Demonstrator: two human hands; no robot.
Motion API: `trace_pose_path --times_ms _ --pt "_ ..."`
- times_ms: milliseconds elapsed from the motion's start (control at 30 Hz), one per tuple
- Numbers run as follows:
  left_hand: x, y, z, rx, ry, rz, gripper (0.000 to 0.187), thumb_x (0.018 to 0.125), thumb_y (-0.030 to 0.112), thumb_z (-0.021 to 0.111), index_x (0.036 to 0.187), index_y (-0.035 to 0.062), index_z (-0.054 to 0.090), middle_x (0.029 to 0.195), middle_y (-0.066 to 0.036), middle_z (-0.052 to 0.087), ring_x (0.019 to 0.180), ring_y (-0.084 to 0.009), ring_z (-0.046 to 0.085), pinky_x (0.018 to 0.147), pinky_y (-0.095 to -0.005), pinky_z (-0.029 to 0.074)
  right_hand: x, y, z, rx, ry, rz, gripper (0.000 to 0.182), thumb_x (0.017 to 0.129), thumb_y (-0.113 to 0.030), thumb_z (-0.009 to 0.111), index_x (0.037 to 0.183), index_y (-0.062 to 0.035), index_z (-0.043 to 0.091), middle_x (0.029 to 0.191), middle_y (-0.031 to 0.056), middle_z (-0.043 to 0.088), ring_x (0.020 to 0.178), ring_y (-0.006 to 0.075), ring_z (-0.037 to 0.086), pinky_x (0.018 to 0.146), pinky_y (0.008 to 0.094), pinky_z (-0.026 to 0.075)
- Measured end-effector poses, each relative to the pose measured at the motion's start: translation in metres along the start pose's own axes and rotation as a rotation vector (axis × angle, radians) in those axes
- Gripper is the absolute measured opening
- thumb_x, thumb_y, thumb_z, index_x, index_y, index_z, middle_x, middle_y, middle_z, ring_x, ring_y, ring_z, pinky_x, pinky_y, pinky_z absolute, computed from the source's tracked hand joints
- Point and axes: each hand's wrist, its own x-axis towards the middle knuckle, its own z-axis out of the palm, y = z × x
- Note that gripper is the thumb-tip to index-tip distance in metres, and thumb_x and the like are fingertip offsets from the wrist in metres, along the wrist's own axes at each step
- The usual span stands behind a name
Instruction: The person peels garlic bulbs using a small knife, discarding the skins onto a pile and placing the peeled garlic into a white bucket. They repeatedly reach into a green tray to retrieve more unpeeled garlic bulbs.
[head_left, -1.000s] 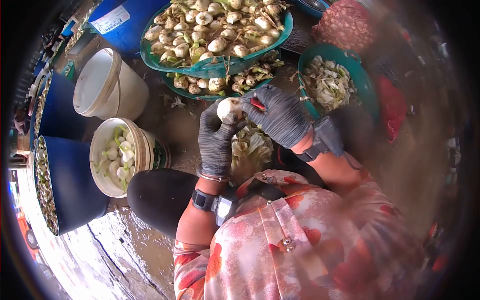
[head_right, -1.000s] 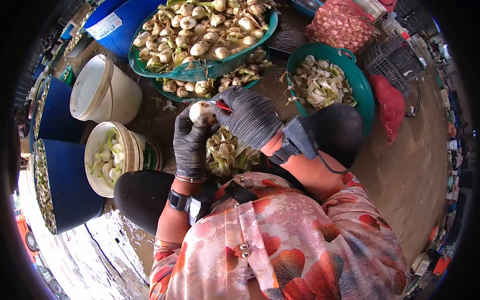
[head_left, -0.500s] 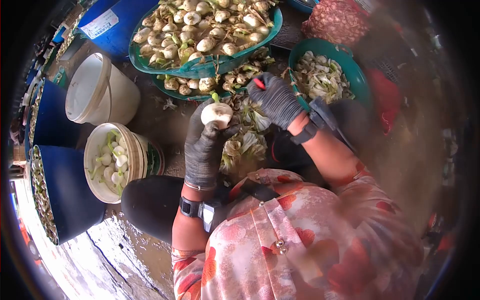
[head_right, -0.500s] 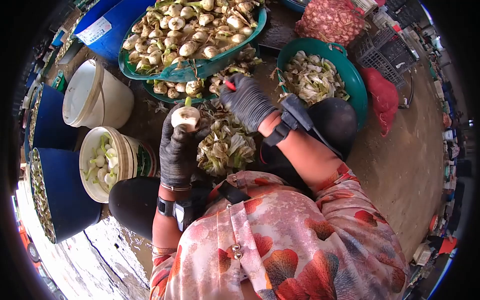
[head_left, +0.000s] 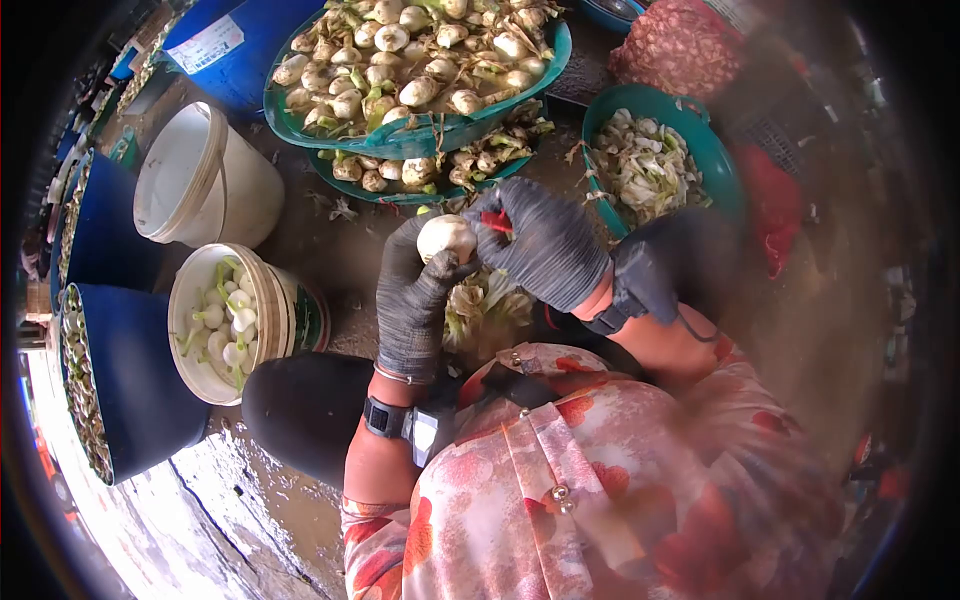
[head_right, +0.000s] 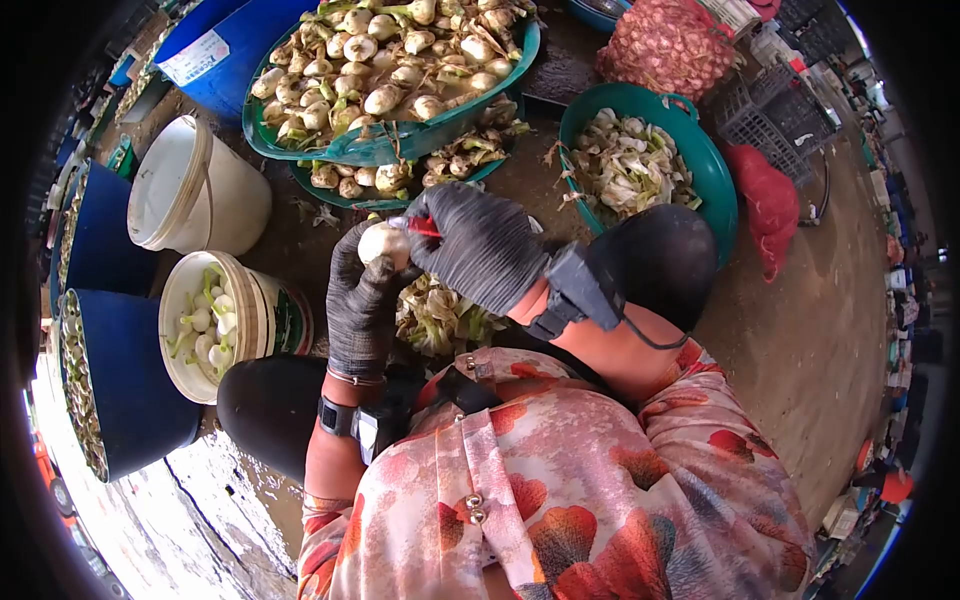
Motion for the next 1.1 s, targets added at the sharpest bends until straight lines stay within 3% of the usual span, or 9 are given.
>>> trace_pose_path --times_ms 167,267,300,367,467,567,700,900,1100 --pt "-0.005 0.001 -0.001 -0.246 -0.269 -0.019 0.069 0.090 0.041 0.069 0.141 0.0029 0.043 0.133 -0.013 0.054 0.116 -0.0222 0.056 0.096 -0.0363 0.050 0.021 0.056 0.000 0.142 0.082 0.365 0.018 0.087 -0.023 0.068 0.088 -0.0055 0.063 0.073 0.0155 0.064 0.069 0.0342 0.062 0.064 0.0406 0.050" --pt "0.001 0.004 -0.011 -0.276 -0.290 -0.042 0.076 0.089 0.050 0.066 0.142 0.0024 0.041 0.134 -0.013 0.053 0.120 -0.0226 0.054 0.098 -0.0356 0.047 0.025 0.092 -0.012 0.104 0.017 0.538 0.027 0.091 -0.029 0.068 0.100 -0.0038 0.065 0.083 0.0125 0.066 0.076 0.0205 0.063 0.071 0.0329 0.050" --pt "0.002 0.004 -0.013 -0.320 -0.301 -0.056 0.079 0.088 0.052 0.066 0.143 0.0026 0.040 0.134 -0.013 0.053 0.120 -0.0225 0.054 0.097 -0.0351 0.047 0.025 0.080 -0.014 0.108 0.006 0.532 0.027 0.091 -0.029 0.068 0.100 -0.0038 0.065 0.083 0.0125 0.066 0.076 0.0205 0.063 0.071 0.0329 0.050" --pt "0.002 0.003 -0.009 -0.319 -0.251 -0.067 0.082 0.086 0.056 0.067 0.143 0.0037 0.041 0.132 -0.011 0.055 0.117 -0.0202 0.055 0.095 -0.0324 0.047 0.017 0.040 -0.030 0.336 -0.001 0.153 0.034 0.092 -0.034 0.067 0.108 -0.0040 0.065 0.094 0.0095 0.067 0.084 0.0159 0.062 0.076 0.0322 0.050" --pt "0.002 0.001 -0.001 -0.181 -0.238 -0.061 0.078 0.085 0.052 0.070 0.141 0.0051 0.042 0.126 -0.006 0.056 0.106 -0.0140 0.055 0.089 -0.0272 0.047 0.008 0.000 -0.021 0.465 -0.106 0.017 0.036 0.092 -0.036 0.068 0.108 -0.0041 0.066 0.094 0.0123 0.068 0.086 0.0206 0.064 0.078 0.0346 0.050" --pt "0.001 0.003 0.004 -0.095 -0.226 -0.046 0.081 0.081 0.051 0.075 0.140 0.0059 0.043 0.115 -0.004 0.057 0.096 -0.0136 0.056 0.082 -0.0273 0.047 0.005 0.000 -0.011 0.538 -0.257 0.142 0.034 0.093 -0.035 0.067 0.107 -0.0035 0.066 0.093 0.0101 0.067 0.085 0.0183 0.062 0.079 0.0334 0.050" --pt "-0.001 -0.002 -0.001 -0.224 -0.203 -0.114 0.077 0.082 0.048 0.075 0.139 0.0062 0.043 0.120 -0.005 0.056 0.101 -0.0155 0.056 0.085 -0.0290 0.047 0.002 -0.005 -0.007 0.768 -0.205 0.222 0.029 0.093 -0.031 0.066 0.101 -0.0027 0.066 0.088 0.0094 0.066 0.079 0.0182 0.061 0.073 0.0350 0.049" --pt "-0.002 -0.005 -0.005 -0.218 -0.171 -0.093 0.069 0.084 0.041 0.073 0.135 0.0039 0.045 0.118 -0.009 0.057 0.108 -0.0206 0.058 0.096 -0.0344 0.047 -0.007 -0.006 -0.002 0.315 -0.168 0.170 0.021 0.090 -0.022 0.069 0.090 -0.0027 0.062 0.079 0.0082 0.066 0.076 0.0191 0.064 0.070 0.0344 0.050" --pt "-0.004 -0.002 -0.010 -0.306 -0.242 -0.102 0.060 0.085 0.034 0.070 0.132 0.0043 0.047 0.111 -0.007 0.058 0.100 -0.0177 0.058 0.090 -0.0305 0.048 0.002 0.077 0.006 0.756 0.009 0.396 0.018 0.095 -0.021 0.064 0.102 -0.0049 0.067 0.088 0.0048 0.069 0.079 0.0124 0.062 0.074 0.0299 0.051"
